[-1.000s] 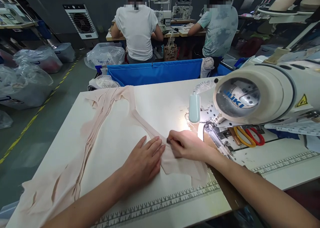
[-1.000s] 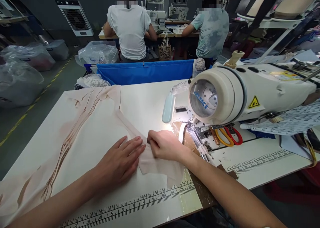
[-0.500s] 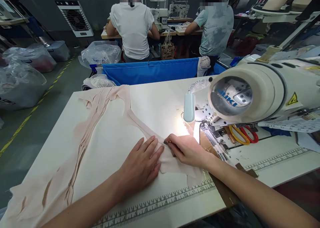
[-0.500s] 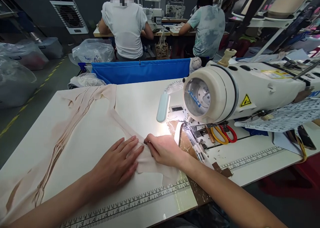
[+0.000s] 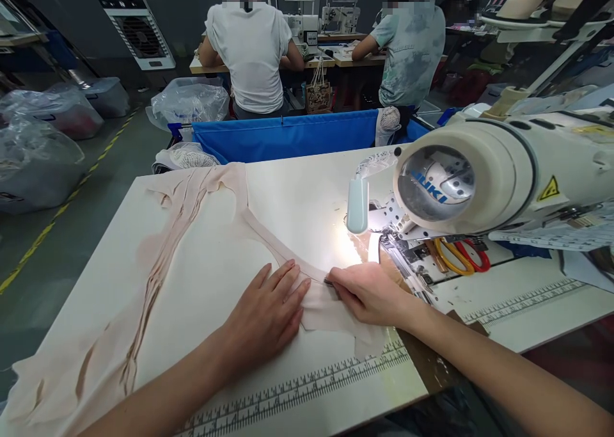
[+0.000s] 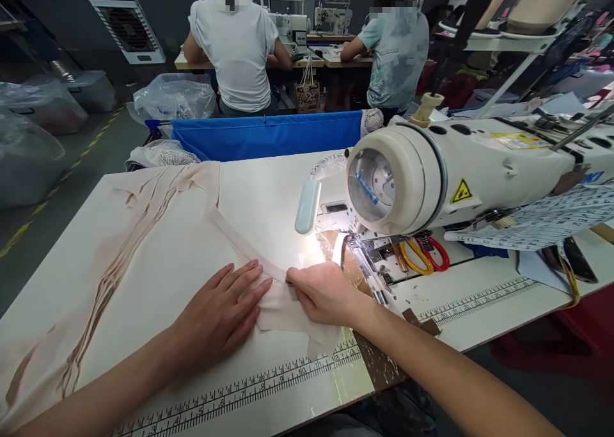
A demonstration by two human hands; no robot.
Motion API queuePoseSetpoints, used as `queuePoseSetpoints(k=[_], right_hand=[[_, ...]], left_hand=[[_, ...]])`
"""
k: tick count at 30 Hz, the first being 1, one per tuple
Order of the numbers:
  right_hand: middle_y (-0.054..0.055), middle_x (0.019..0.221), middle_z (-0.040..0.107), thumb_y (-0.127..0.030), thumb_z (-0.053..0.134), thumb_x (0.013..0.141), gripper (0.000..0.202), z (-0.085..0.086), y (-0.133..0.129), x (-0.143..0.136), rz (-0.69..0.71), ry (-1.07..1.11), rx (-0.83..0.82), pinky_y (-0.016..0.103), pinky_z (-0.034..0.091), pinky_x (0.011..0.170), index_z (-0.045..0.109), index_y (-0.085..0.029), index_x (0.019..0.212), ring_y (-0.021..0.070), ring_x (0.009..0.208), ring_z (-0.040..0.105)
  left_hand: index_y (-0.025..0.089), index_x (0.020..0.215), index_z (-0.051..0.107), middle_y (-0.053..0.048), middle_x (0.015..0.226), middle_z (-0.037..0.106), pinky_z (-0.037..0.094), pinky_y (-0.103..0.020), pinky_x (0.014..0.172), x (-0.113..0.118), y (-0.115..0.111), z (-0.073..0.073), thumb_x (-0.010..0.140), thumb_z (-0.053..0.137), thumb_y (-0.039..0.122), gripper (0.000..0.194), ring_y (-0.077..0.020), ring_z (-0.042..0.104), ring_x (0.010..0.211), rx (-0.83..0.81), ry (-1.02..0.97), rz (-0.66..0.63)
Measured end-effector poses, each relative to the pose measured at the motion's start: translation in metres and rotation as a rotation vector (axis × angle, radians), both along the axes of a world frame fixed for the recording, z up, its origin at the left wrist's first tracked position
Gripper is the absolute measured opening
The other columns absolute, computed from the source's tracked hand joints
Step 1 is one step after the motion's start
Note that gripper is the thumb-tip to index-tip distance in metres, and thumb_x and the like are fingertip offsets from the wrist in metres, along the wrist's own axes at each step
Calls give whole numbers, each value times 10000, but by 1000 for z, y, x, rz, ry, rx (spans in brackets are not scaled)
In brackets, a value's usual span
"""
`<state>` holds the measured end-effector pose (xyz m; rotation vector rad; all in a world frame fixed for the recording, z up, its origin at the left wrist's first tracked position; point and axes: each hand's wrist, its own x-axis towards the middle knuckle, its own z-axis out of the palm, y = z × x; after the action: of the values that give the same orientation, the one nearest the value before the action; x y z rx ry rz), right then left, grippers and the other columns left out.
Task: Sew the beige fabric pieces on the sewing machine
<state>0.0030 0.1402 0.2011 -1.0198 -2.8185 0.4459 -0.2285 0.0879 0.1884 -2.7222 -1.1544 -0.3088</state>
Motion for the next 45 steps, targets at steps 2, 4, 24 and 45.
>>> queuePoseSetpoints(k=[2,4,24,45], right_hand=[[20,636,612,-149,368,860,157,3,-3,8,-7,-17,-2,264,261,521,494,-200,782,150,563,516],[30,649,624,-159,345,888,183,4,-4,9,-23,-32,-1,265,267,522,508,-192,812,151,567,528],[30,661,659,-212,352,934,198,-3,36,-44,-92,18,30,251,263,489,542,-163,962,146,521,526],[-46,516,411,-144,406,830,140,4,36,-29,16,30,83,269,173,449,479,-203,726,110,450,224]], left_hand=[[141,1252,557,-133,1278,594,399,-449,995,0,0,0,970,310,260,393,-273,513,1229,2,1,-5],[139,1250,558,-132,1273,599,393,-460,998,-1,2,1,975,300,261,397,-276,518,1222,-1,1,-16],[106,1291,534,-111,1334,574,326,-428,1087,-6,15,-11,989,297,297,428,-239,508,1251,42,-13,98],[92,1262,554,-115,1286,606,348,-422,1049,-3,15,-10,972,299,270,426,-251,533,1205,88,-27,87]])
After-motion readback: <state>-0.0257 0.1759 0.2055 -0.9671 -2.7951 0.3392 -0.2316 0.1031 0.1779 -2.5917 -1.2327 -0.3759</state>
